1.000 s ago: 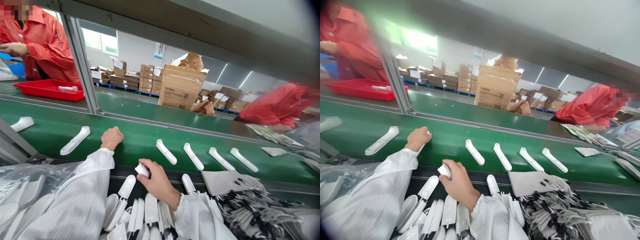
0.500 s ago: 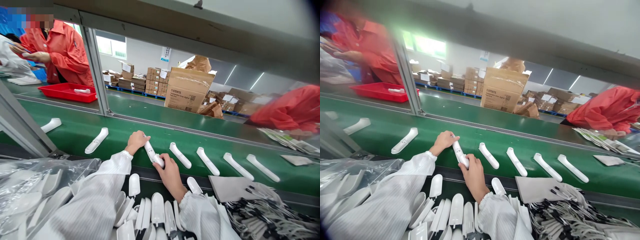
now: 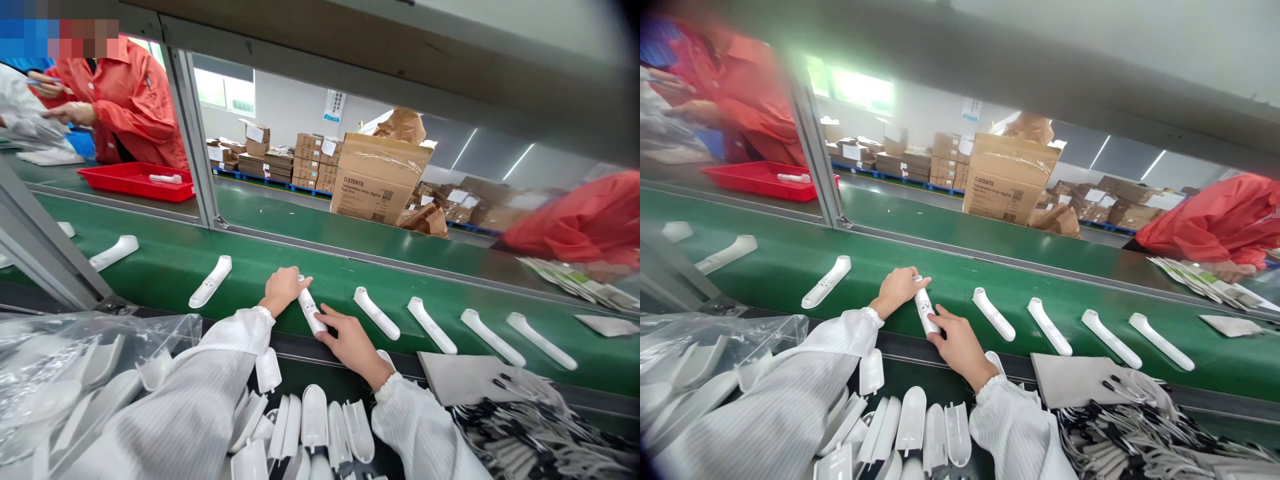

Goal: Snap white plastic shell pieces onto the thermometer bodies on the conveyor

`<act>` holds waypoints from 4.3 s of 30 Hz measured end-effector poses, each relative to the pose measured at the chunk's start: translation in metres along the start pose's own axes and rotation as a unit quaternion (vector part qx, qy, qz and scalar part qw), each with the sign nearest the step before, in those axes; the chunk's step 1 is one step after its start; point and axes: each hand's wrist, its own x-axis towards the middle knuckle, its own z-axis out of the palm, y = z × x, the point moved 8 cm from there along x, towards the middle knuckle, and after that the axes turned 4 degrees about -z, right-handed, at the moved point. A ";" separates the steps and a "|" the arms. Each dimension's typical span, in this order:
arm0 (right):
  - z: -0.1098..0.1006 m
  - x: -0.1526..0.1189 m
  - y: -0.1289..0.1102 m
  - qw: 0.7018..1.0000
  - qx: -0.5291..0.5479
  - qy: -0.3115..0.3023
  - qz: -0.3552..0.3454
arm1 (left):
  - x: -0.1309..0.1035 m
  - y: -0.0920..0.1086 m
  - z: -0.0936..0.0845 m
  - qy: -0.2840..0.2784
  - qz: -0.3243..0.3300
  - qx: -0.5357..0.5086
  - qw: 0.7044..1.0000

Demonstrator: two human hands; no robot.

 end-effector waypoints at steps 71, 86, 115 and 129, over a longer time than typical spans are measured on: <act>0.015 0.003 0.018 0.996 -0.068 0.050 -0.041 | 0.002 0.009 0.014 -0.107 0.034 0.000 0.994; 0.014 -0.034 -0.062 0.946 0.159 -0.272 -0.071 | 0.006 -0.018 -0.001 -0.102 -0.005 -0.008 0.995; 0.007 0.002 0.022 0.951 0.286 0.083 0.085 | 0.016 -0.032 -0.023 -0.080 -0.068 0.012 0.994; 0.001 -0.004 0.004 0.994 0.031 0.108 -0.011 | 0.009 -0.012 0.004 -0.027 -0.014 0.010 0.999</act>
